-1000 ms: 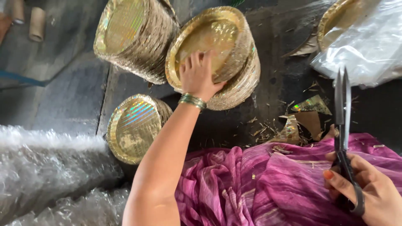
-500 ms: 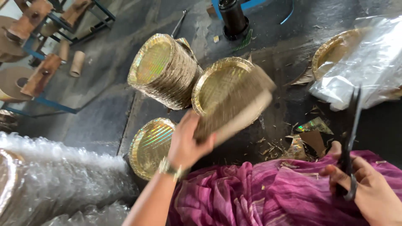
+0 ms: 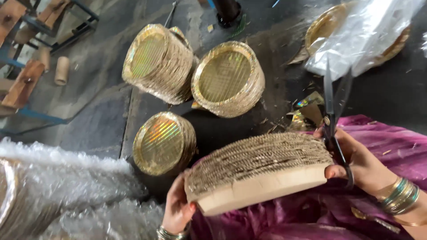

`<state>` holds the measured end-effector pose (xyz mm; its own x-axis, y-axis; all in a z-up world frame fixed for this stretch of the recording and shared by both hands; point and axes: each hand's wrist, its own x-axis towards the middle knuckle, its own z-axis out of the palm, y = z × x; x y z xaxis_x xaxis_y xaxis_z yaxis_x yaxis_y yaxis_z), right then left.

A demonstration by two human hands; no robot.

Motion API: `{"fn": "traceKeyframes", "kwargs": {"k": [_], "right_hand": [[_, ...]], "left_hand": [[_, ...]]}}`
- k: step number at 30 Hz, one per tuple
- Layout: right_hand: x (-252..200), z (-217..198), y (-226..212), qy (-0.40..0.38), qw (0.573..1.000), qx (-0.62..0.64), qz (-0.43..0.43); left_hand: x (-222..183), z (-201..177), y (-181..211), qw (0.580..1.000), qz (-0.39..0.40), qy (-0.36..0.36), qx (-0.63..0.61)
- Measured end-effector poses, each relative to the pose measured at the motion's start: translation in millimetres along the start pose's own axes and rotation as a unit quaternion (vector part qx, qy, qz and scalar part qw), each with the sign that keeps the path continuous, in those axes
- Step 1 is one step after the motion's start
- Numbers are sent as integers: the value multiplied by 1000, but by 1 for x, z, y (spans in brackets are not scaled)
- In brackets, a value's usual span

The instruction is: The person sits on the floor holding a stack of decorative paper plates on their lap and trims the uneven excess foil edge around each plate rim using scissors. They rotate the stack as they cut, set finished stacks aside with other completed stacks, and pick up the next stack to continue trimming.

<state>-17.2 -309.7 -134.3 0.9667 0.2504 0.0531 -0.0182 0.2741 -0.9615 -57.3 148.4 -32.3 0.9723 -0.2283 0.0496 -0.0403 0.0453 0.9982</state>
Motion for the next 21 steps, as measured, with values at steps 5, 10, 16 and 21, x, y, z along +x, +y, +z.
{"fn": "traceKeyframes", "kwargs": {"k": [5, 10, 16, 21], "right_hand": [[0, 53, -42, 18, 999, 9, 33], [3, 97, -73, -12, 1000, -17, -11], [15, 113, -92, -25, 991, -127, -47], [11, -3, -11, -31, 993, -76, -90]], "left_hand": [[21, 56, 109, 922, 114, 9, 370], [30, 95, 173, 697, 196, 18, 689], [31, 90, 185, 755, 128, 9, 643], [16, 57, 172, 796, 155, 28, 584]]}}
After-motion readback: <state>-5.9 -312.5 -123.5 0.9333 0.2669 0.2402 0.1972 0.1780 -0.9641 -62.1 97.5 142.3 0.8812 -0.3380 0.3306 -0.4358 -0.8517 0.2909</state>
